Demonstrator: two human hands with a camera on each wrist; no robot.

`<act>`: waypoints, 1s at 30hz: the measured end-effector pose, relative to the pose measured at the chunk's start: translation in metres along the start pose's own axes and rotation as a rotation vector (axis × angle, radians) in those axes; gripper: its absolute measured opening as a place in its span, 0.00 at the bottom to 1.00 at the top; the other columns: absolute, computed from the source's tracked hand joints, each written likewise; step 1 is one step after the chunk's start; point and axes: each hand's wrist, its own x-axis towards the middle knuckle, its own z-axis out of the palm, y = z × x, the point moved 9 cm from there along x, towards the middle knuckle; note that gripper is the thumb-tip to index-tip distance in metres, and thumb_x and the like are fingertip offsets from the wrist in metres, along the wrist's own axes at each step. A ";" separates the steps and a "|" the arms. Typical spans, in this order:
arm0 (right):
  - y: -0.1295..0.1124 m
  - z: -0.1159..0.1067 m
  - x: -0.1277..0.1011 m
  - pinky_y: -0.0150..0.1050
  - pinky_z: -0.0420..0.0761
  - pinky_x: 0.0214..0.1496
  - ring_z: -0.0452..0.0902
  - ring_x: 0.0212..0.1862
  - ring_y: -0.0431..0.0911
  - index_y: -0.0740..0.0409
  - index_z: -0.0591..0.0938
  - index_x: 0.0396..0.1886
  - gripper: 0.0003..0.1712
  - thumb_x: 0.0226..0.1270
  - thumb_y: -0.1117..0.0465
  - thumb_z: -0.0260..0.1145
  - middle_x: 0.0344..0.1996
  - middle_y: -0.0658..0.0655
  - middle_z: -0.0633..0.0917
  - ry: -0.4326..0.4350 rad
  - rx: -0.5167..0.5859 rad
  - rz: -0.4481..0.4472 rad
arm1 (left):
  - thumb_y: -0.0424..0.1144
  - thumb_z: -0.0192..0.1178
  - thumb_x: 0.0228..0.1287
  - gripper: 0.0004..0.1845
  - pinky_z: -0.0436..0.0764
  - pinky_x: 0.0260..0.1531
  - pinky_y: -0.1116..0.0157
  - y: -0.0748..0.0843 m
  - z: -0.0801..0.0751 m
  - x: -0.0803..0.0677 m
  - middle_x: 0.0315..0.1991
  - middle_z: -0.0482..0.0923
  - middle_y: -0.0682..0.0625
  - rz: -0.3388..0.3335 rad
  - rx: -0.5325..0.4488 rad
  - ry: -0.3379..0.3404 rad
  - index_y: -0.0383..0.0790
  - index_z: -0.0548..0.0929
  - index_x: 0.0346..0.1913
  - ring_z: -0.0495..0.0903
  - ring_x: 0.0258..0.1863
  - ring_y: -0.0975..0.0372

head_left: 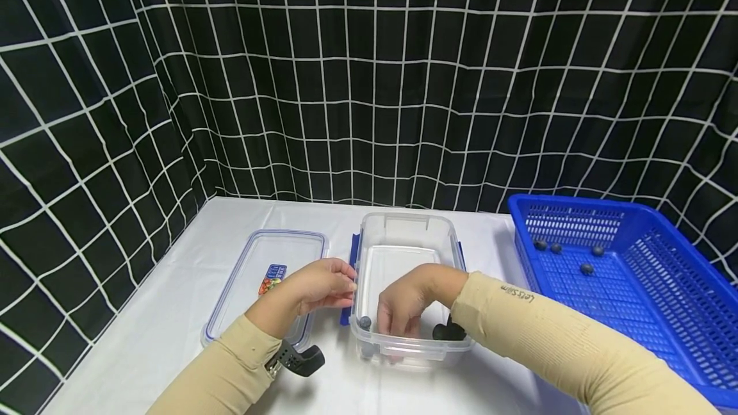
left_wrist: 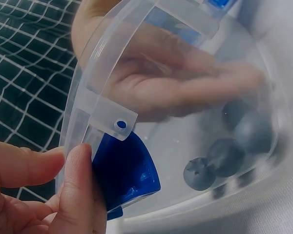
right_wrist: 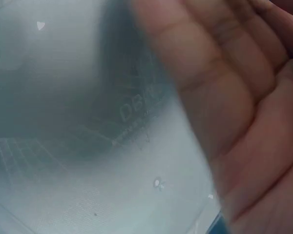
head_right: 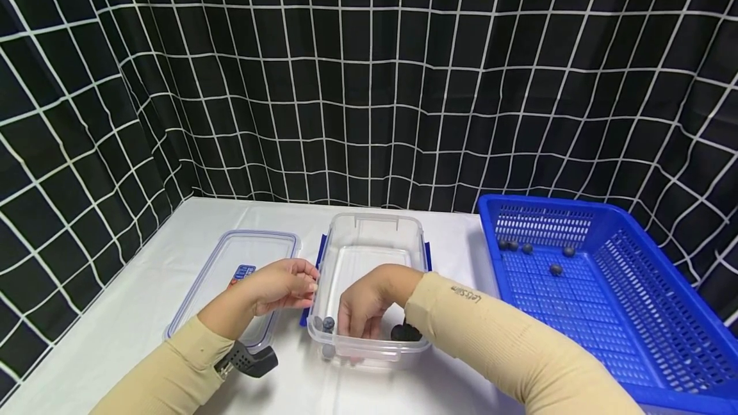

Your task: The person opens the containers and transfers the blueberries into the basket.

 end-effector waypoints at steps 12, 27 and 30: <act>-0.030 -0.036 -0.002 0.25 0.77 0.37 0.73 0.30 0.34 0.59 0.81 0.41 0.12 0.57 0.70 0.60 0.29 0.48 0.82 0.356 -0.342 -0.246 | 0.25 0.53 0.59 0.09 0.85 0.33 0.67 0.001 -0.002 -0.002 0.31 0.74 0.44 -0.027 -0.009 0.009 0.29 0.71 0.43 0.79 0.27 0.60; -0.026 -0.023 -0.002 0.28 0.76 0.24 0.71 0.22 0.38 0.61 0.83 0.31 0.07 0.61 0.70 0.58 0.17 0.48 0.77 0.202 -0.215 -0.215 | 0.25 0.53 0.59 0.07 0.85 0.32 0.68 0.001 0.000 0.001 0.30 0.74 0.45 -0.013 -0.011 -0.006 0.30 0.72 0.41 0.78 0.26 0.61; -0.023 -0.011 -0.001 0.28 0.79 0.27 0.72 0.24 0.37 0.60 0.83 0.40 0.11 0.62 0.70 0.57 0.21 0.46 0.79 0.097 -0.180 -0.174 | 0.25 0.53 0.59 0.08 0.85 0.33 0.68 0.000 0.000 0.000 0.30 0.74 0.45 -0.017 -0.002 -0.001 0.30 0.72 0.41 0.78 0.26 0.61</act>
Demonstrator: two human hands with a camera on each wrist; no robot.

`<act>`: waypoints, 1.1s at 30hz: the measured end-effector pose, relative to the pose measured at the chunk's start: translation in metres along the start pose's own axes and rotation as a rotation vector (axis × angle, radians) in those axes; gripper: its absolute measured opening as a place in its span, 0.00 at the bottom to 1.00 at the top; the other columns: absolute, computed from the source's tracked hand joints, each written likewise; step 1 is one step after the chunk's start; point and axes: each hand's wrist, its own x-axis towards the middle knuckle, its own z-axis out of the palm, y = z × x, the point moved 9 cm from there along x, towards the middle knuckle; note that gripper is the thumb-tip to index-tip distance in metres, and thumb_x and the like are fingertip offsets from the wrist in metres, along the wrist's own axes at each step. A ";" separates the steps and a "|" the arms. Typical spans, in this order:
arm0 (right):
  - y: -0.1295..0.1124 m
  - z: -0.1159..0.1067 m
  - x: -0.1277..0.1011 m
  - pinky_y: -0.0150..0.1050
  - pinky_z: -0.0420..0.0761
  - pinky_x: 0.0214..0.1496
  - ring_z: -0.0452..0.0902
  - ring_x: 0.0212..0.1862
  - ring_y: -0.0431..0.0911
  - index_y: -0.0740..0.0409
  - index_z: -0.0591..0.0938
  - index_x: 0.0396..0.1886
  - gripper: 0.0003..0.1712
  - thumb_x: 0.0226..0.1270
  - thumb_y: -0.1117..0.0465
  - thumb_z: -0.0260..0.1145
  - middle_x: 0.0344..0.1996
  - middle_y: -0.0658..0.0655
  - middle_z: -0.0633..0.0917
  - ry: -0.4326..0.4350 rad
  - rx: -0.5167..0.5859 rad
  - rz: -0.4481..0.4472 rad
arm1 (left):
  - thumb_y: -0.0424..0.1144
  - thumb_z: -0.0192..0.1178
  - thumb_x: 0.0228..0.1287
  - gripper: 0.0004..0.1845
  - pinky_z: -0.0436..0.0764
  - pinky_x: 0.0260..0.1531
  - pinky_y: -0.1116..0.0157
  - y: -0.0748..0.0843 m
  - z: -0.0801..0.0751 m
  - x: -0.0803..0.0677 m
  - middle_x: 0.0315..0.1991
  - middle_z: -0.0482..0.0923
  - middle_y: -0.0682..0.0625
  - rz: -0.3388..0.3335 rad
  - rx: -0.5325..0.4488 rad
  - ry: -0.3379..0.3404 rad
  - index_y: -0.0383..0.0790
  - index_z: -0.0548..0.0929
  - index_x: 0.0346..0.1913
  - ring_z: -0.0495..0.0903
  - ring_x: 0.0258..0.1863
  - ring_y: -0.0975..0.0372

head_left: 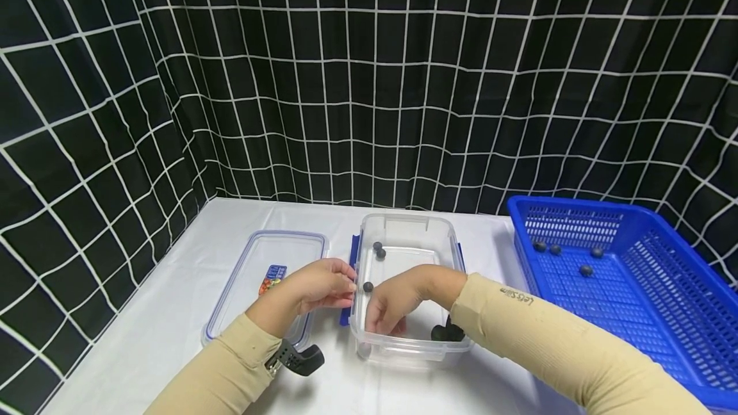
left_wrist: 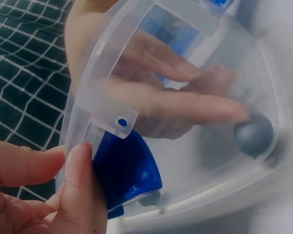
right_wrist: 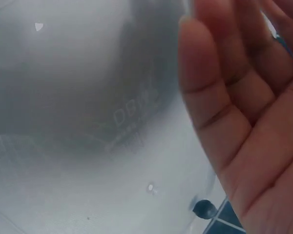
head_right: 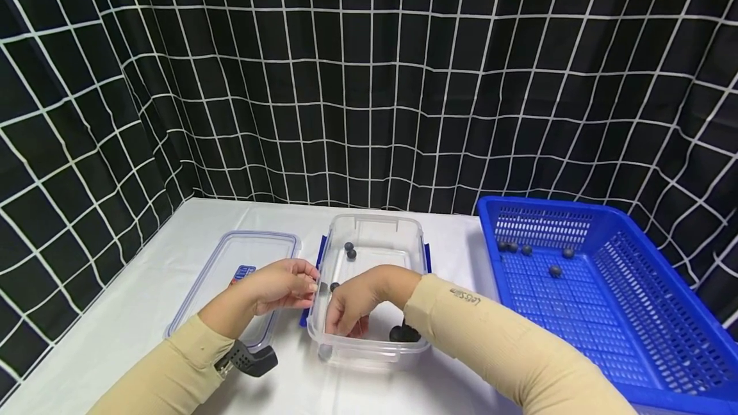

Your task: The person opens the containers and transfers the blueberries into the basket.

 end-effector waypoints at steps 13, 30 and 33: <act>-0.005 -0.024 -0.001 0.24 0.78 0.38 0.73 0.30 0.31 0.57 0.83 0.44 0.13 0.61 0.68 0.59 0.32 0.46 0.84 0.231 -0.229 -0.057 | 0.25 0.53 0.59 0.08 0.85 0.33 0.68 0.000 0.000 0.000 0.31 0.74 0.45 -0.006 0.001 0.002 0.31 0.71 0.42 0.78 0.27 0.60; 0.001 -0.034 -0.004 0.27 0.78 0.30 0.75 0.26 0.38 0.57 0.82 0.34 0.06 0.59 0.64 0.61 0.24 0.46 0.79 0.346 -0.222 0.000 | 0.25 0.52 0.59 0.08 0.84 0.33 0.68 0.003 0.003 0.000 0.30 0.73 0.46 0.016 -0.017 -0.022 0.29 0.70 0.42 0.78 0.27 0.61; 0.003 -0.041 -0.005 0.27 0.77 0.32 0.75 0.27 0.37 0.56 0.82 0.35 0.06 0.59 0.64 0.61 0.24 0.45 0.79 0.408 -0.287 0.012 | 0.25 0.52 0.59 0.08 0.84 0.34 0.68 0.003 0.002 0.000 0.31 0.73 0.45 0.009 -0.015 -0.015 0.29 0.71 0.42 0.78 0.27 0.61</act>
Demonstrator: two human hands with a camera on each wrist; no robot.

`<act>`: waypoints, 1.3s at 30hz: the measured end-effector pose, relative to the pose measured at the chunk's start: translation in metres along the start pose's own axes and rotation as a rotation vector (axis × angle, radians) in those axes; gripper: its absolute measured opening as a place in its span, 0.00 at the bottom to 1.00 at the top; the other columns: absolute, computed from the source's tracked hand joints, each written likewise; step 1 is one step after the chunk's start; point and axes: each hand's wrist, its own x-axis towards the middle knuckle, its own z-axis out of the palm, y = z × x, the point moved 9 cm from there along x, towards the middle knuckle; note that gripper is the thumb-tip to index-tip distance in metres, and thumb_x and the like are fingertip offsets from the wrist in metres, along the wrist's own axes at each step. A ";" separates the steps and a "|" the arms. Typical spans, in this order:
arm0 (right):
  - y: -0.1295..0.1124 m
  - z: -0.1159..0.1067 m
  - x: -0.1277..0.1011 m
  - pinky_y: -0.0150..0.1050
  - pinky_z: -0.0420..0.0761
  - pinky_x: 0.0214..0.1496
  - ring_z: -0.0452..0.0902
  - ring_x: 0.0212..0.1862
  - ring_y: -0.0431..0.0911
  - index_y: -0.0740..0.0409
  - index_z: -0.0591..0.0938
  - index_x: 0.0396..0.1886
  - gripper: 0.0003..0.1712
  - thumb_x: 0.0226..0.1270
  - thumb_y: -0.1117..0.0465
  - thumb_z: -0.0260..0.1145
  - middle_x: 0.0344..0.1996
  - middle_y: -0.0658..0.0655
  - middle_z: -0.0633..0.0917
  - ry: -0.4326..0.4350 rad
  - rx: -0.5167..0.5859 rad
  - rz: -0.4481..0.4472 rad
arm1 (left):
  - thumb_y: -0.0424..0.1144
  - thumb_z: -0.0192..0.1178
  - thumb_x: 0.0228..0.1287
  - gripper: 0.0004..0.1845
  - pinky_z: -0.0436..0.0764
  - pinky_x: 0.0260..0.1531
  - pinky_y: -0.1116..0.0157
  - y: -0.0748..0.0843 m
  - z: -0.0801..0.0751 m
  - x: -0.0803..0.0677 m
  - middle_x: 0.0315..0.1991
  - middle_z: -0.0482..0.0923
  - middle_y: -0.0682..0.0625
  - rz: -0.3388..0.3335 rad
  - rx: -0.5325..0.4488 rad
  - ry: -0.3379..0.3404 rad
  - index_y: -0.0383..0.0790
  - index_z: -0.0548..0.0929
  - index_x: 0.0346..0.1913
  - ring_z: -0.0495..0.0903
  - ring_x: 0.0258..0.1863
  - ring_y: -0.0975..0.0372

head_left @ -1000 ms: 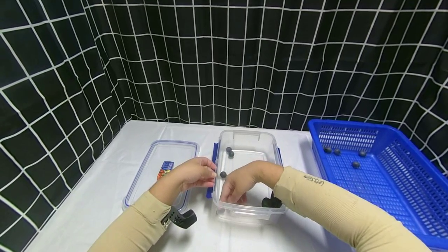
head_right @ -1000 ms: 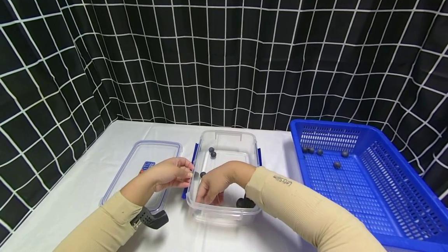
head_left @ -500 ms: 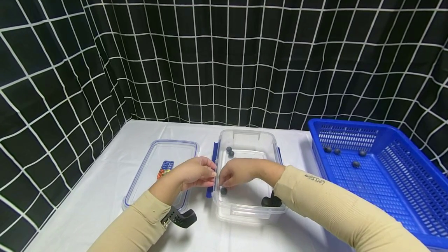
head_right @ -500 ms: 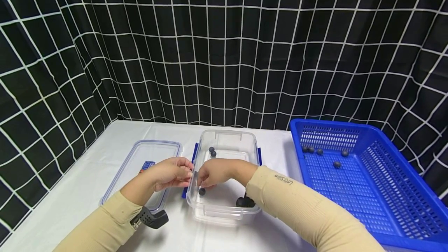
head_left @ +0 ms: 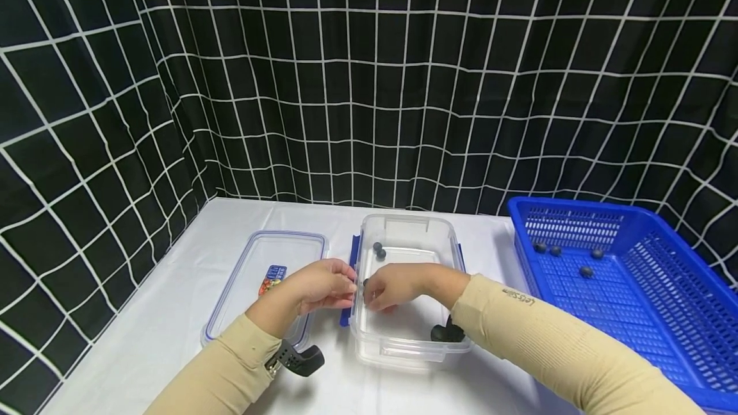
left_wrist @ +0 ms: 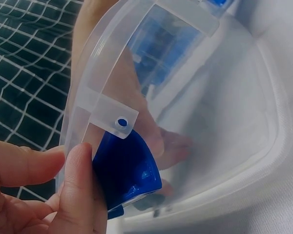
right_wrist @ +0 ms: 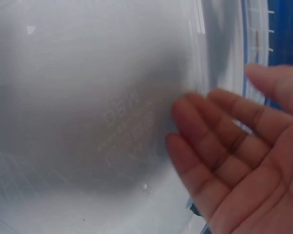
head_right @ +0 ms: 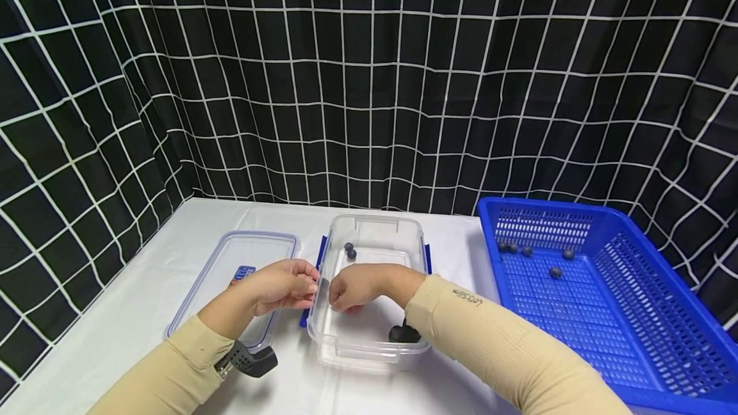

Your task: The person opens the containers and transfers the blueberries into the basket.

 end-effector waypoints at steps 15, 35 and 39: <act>0.011 -0.035 -0.005 0.34 0.77 0.33 0.78 0.30 0.44 0.55 0.82 0.38 0.07 0.60 0.60 0.61 0.26 0.53 0.83 0.117 -0.016 0.089 | 0.25 0.53 0.59 0.08 0.85 0.34 0.67 -0.003 -0.001 -0.001 0.31 0.74 0.45 -0.011 -0.010 0.020 0.30 0.71 0.42 0.78 0.27 0.60; 0.052 -0.059 0.016 0.38 0.85 0.29 0.81 0.25 0.48 0.72 0.79 0.36 0.09 0.60 0.70 0.56 0.23 0.61 0.80 0.364 0.463 0.400 | 0.25 0.52 0.59 0.09 0.85 0.33 0.68 -0.003 -0.002 0.000 0.31 0.73 0.45 0.000 -0.007 -0.004 0.29 0.71 0.43 0.77 0.27 0.60; 0.054 -0.049 0.021 0.37 0.85 0.29 0.82 0.26 0.48 0.70 0.80 0.34 0.09 0.56 0.74 0.54 0.24 0.61 0.80 0.345 0.417 0.406 | 0.26 0.52 0.59 0.10 0.85 0.34 0.67 -0.003 -0.001 0.000 0.31 0.73 0.44 0.004 -0.003 -0.013 0.29 0.70 0.44 0.78 0.27 0.60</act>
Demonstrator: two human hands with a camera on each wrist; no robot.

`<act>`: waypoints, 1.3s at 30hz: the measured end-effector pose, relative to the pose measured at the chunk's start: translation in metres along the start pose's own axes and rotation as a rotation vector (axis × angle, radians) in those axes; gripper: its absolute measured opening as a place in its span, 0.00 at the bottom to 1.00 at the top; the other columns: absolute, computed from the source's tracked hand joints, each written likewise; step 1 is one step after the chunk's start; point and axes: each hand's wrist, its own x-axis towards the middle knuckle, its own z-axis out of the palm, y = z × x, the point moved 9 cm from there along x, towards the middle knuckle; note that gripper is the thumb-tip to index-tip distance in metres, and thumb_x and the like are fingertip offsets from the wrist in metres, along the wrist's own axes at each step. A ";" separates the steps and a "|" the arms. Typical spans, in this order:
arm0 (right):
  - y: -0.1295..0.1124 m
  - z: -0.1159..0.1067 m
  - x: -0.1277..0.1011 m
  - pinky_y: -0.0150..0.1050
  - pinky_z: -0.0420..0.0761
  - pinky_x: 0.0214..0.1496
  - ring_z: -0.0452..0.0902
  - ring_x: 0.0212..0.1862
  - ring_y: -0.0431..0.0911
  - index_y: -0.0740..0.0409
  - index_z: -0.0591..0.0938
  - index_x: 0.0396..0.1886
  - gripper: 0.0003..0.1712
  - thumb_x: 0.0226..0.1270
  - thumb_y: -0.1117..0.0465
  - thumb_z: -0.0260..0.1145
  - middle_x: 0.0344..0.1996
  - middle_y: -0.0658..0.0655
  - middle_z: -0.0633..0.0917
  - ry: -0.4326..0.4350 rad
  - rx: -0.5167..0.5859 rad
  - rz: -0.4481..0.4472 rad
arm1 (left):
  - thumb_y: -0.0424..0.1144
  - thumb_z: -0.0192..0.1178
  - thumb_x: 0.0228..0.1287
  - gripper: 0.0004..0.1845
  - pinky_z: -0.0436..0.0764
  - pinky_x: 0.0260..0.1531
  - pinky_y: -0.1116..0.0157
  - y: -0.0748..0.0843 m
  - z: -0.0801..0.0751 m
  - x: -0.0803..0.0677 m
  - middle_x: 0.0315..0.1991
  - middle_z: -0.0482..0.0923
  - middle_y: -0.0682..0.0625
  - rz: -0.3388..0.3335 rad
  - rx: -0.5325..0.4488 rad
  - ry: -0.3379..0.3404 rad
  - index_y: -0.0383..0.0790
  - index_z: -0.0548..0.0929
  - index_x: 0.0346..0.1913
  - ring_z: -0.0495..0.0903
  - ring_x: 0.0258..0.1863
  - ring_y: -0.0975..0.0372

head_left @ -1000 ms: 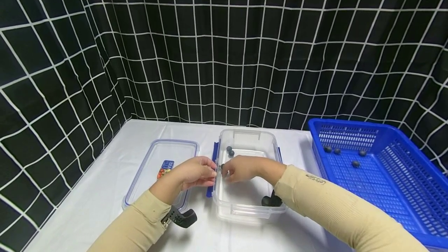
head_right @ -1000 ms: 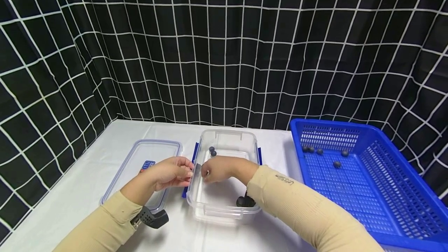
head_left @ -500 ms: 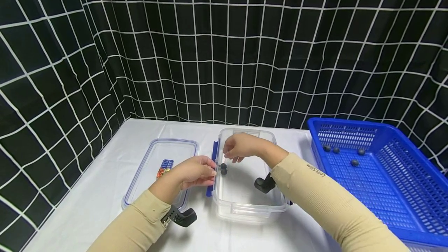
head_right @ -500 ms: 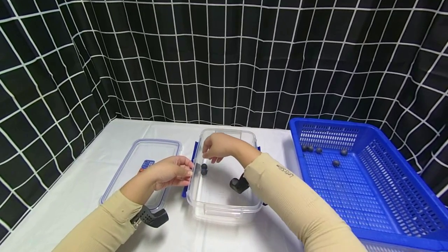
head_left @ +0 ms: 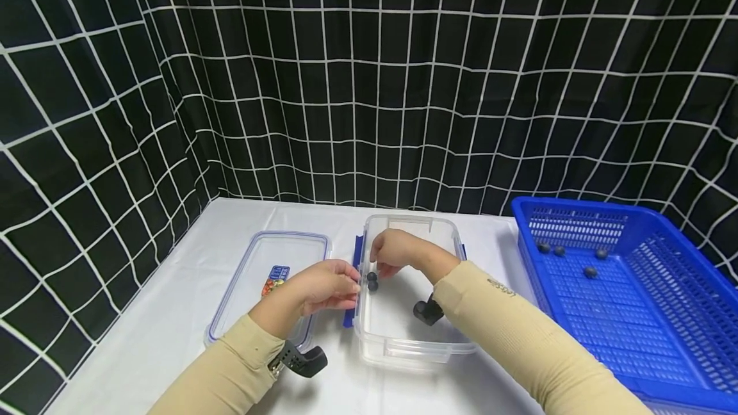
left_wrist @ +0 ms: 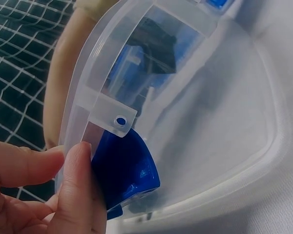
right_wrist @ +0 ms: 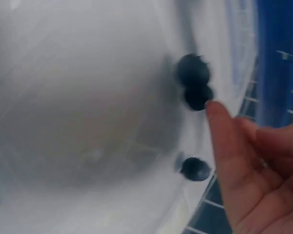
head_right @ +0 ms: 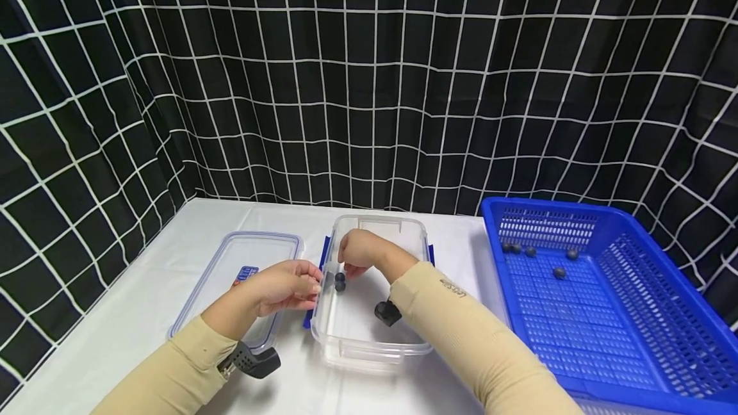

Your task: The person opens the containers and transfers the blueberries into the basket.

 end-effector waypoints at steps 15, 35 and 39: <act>0.005 0.024 0.001 0.40 0.85 0.34 0.83 0.31 0.52 0.73 0.78 0.37 0.13 0.57 0.79 0.48 0.28 0.66 0.84 -0.101 0.044 0.019 | 0.25 0.52 0.59 0.10 0.85 0.34 0.66 -0.002 -0.002 -0.005 0.32 0.73 0.44 -0.015 0.013 0.030 0.29 0.70 0.45 0.78 0.28 0.59; 0.006 0.009 0.008 0.37 0.85 0.32 0.83 0.30 0.49 0.70 0.78 0.30 0.06 0.56 0.74 0.55 0.25 0.60 0.83 -0.043 0.086 -0.052 | 0.26 0.53 0.59 0.10 0.85 0.34 0.67 0.001 0.000 -0.002 0.30 0.73 0.45 -0.006 0.023 0.045 0.28 0.71 0.44 0.78 0.27 0.60; 0.004 0.005 0.006 0.35 0.85 0.31 0.82 0.28 0.47 0.68 0.78 0.26 0.02 0.55 0.74 0.59 0.23 0.58 0.82 -0.031 0.078 -0.089 | 0.26 0.53 0.59 0.10 0.85 0.34 0.66 0.001 0.001 -0.001 0.30 0.73 0.45 -0.007 0.031 0.044 0.29 0.71 0.44 0.78 0.28 0.60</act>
